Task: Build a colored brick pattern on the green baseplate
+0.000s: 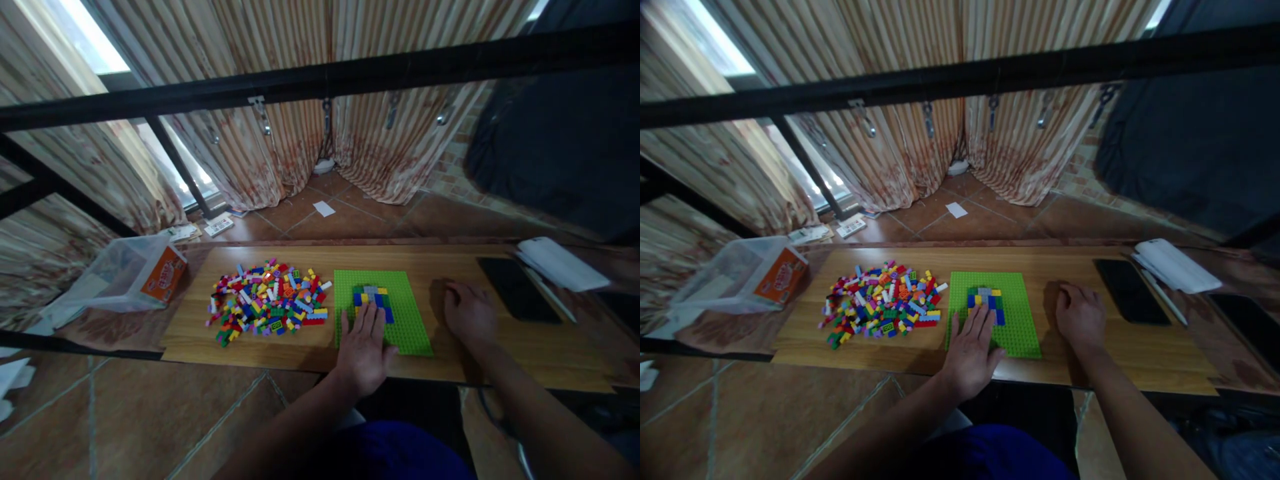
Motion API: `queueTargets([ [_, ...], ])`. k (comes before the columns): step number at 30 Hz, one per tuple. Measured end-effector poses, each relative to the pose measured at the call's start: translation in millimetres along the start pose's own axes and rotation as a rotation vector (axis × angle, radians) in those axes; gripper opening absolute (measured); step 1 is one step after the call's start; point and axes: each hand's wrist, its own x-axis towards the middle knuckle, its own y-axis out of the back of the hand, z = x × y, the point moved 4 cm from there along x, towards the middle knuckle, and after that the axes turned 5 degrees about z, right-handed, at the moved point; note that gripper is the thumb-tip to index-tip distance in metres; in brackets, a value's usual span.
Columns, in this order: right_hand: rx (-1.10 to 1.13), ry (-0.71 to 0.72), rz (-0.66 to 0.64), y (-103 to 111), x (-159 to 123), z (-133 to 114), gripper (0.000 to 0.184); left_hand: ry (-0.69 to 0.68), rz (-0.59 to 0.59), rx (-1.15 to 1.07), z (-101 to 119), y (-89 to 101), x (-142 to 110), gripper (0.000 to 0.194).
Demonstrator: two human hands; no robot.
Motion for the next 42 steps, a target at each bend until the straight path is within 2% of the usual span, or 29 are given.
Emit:
queueTargets([
  [5,-0.013,0.026,0.002,-0.2,0.4,-0.4,0.030,0.074,0.067,-0.063,-12.1,18.2,-0.8,0.053],
  [11,-0.011,-0.005,0.006,0.7,0.2,-0.8,0.029,0.205,0.231,0.065,-63.1,58.1,-3.5,0.031],
  [15,-0.005,0.002,-0.027,1.5,0.8,-2.1,0.029,0.223,0.274,0.139,-89.4,74.4,-13.9,0.026],
  [21,-0.028,-0.015,-0.034,2.6,1.8,-3.2,0.030,0.246,0.272,0.189,-102.1,75.6,-25.7,0.017],
  [29,0.015,-0.025,-0.016,3.2,2.3,-3.9,0.030,0.208,0.205,0.209,-104.8,73.7,-25.2,0.022],
  [42,-0.010,-0.004,0.015,2.4,1.7,-3.2,0.030,0.176,0.252,0.157,-111.5,81.2,-23.5,0.014],
])
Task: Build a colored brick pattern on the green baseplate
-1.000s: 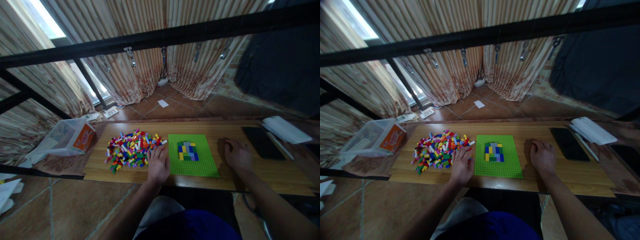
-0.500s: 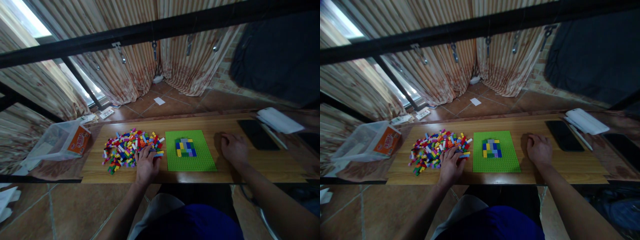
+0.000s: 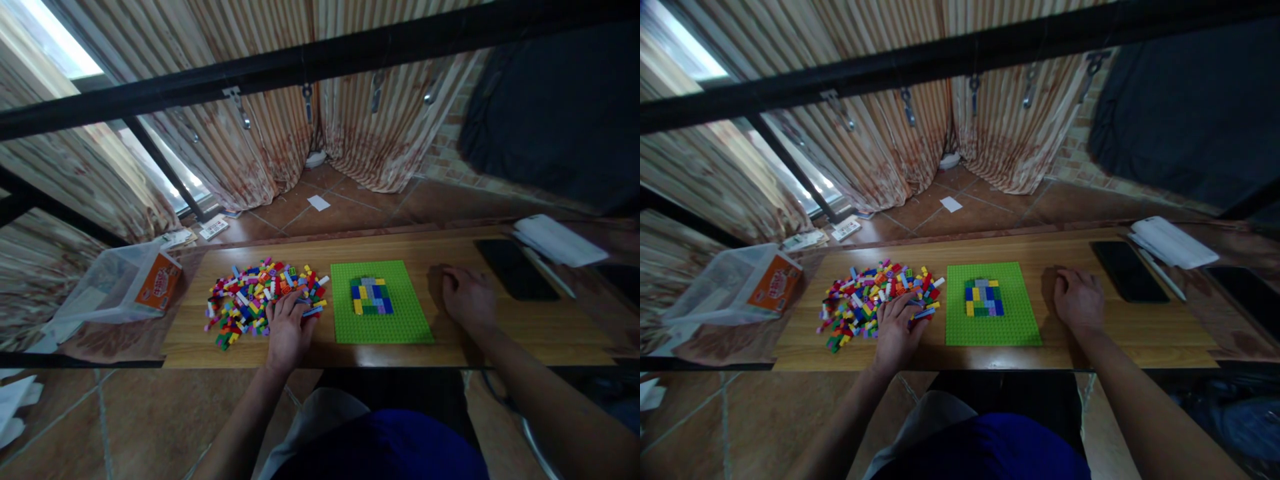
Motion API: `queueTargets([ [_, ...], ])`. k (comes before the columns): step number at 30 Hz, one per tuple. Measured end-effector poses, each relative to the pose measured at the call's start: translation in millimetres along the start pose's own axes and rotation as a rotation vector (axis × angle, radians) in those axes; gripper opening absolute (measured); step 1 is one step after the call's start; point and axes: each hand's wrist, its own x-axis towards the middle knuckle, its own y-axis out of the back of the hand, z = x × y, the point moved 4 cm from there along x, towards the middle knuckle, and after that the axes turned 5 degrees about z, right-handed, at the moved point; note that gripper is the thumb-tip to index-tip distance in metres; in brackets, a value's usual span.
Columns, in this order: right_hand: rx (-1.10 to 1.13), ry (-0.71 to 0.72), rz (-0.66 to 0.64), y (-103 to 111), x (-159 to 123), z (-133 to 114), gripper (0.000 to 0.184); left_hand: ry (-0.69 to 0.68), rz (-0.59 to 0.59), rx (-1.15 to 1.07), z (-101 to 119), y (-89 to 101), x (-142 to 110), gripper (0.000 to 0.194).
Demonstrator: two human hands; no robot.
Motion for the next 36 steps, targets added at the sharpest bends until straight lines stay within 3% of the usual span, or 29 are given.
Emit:
queueTargets([
  [9,-0.019,0.011,-0.025,-3.6,-1.6,3.7,0.030,0.120,0.114,0.074,-24.5,16.7,8.2,0.008],
  [15,-0.017,0.011,-0.031,-4.0,-1.9,4.4,0.031,0.199,0.080,0.231,-40.9,17.4,24.8,0.018],
  [27,-0.022,-0.012,-0.039,-2.7,-1.3,3.2,0.031,0.125,0.010,0.149,-15.7,7.2,42.4,0.019],
  [36,0.035,-0.035,-0.046,-2.4,-0.6,2.9,0.030,0.168,0.082,-0.110,-22.1,4.0,43.2,0.015],
])
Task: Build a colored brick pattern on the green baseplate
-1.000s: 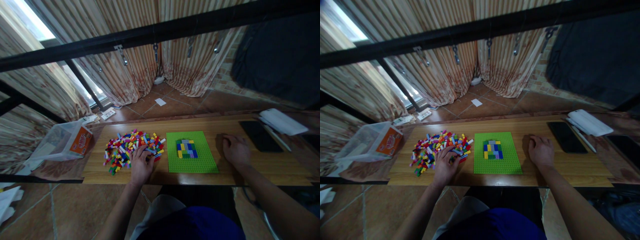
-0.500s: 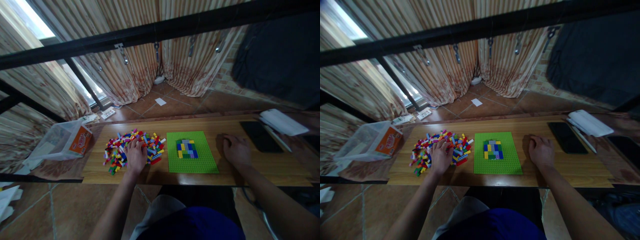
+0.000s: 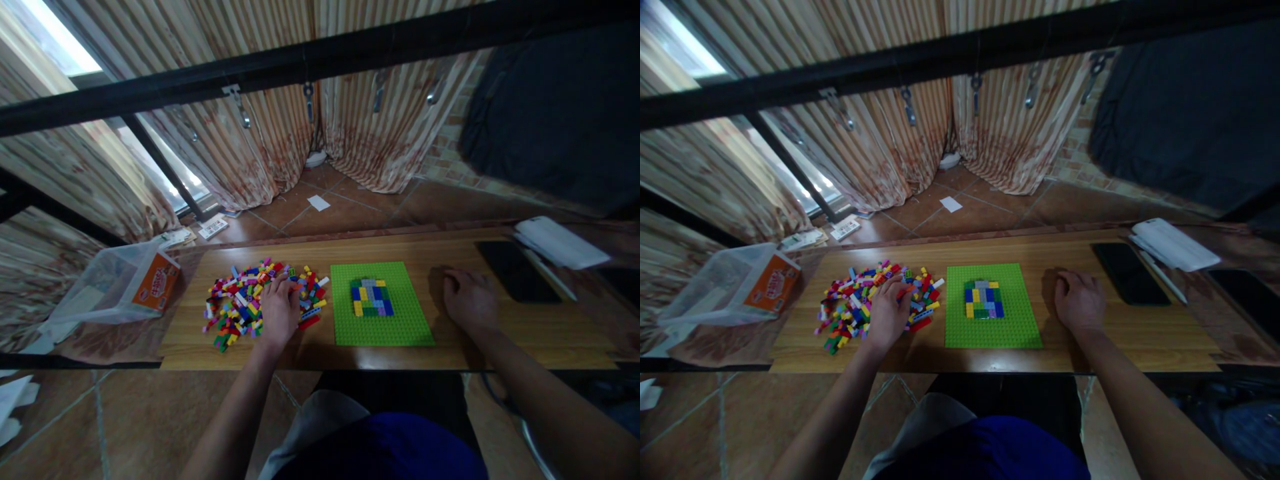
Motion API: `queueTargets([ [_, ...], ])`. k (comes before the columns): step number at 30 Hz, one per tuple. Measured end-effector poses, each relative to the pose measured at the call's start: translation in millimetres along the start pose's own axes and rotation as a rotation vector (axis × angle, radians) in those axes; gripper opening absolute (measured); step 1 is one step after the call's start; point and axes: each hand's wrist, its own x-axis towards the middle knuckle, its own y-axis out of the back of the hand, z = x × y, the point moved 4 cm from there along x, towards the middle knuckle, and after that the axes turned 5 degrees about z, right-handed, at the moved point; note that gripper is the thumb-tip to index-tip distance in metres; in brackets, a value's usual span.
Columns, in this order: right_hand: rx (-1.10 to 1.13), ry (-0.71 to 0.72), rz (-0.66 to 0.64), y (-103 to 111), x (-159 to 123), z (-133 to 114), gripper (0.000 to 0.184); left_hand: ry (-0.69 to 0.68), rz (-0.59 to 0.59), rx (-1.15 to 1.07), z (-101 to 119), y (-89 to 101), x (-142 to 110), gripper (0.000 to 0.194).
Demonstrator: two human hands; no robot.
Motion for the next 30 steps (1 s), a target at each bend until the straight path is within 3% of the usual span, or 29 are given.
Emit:
queueTargets([
  [4,-0.021,0.002,-0.002,-0.3,-0.1,0.4,0.029,0.253,0.011,-0.374,-2.6,5.6,-4.0,0.014],
  [9,-0.061,0.023,0.017,-1.4,-0.9,1.8,0.030,0.747,-0.054,-1.165,0.4,-1.5,-16.3,0.023],
  [12,-0.051,0.025,0.012,-1.7,-0.8,1.7,0.031,0.904,-0.125,-1.385,3.9,-4.1,-21.0,0.029],
  [19,-0.027,0.032,0.014,-1.8,-0.2,1.8,0.032,0.894,-0.200,-1.398,3.1,-3.9,-21.4,0.043],
  [30,-0.051,0.037,0.007,-1.1,-0.7,1.0,0.030,0.827,-0.188,-1.391,10.7,-0.2,-22.0,0.031],
])
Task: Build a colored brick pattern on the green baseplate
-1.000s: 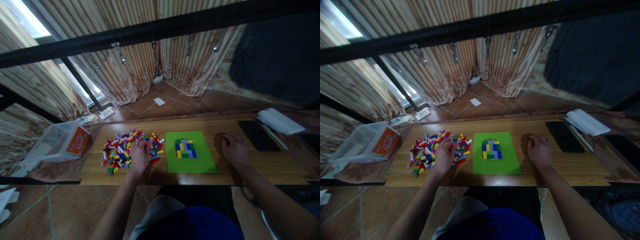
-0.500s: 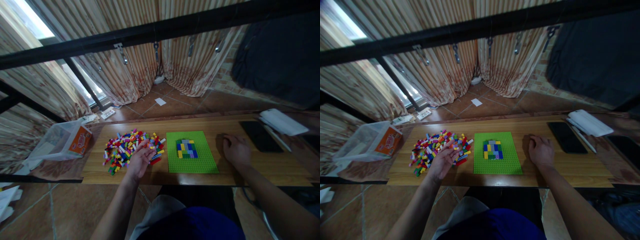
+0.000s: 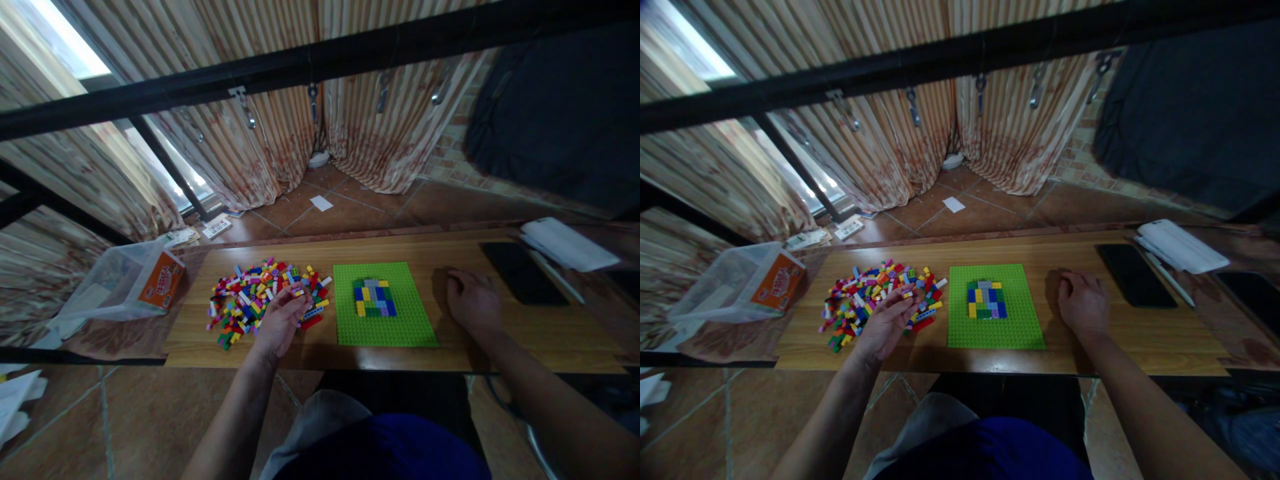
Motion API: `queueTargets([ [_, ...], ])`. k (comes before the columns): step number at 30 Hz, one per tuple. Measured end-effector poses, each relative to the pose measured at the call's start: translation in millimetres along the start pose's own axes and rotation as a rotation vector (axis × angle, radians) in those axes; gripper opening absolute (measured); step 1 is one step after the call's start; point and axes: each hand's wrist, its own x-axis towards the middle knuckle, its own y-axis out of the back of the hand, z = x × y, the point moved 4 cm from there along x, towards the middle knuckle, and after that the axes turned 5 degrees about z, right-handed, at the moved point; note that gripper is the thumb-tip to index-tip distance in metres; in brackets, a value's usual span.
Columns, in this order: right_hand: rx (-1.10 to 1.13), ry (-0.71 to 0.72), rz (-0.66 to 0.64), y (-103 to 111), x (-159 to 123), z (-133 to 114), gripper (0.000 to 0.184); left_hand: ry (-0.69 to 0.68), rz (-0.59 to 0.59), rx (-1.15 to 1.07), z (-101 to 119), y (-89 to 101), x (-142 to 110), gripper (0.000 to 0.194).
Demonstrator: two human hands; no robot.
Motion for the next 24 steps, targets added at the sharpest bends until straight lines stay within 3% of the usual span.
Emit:
queueTargets([
  [8,0.004,0.001,0.011,-2.9,-0.4,3.0,0.031,-0.076,0.082,0.215,1.0,0.1,-2.1,0.029],
  [19,-0.003,-0.004,0.014,0.0,-0.2,-0.1,0.031,-0.127,0.175,0.317,5.9,7.8,-2.4,0.043],
  [24,0.002,0.003,0.011,0.5,-0.1,-0.3,0.031,-0.157,0.152,0.364,3.2,14.9,0.6,0.037],
])
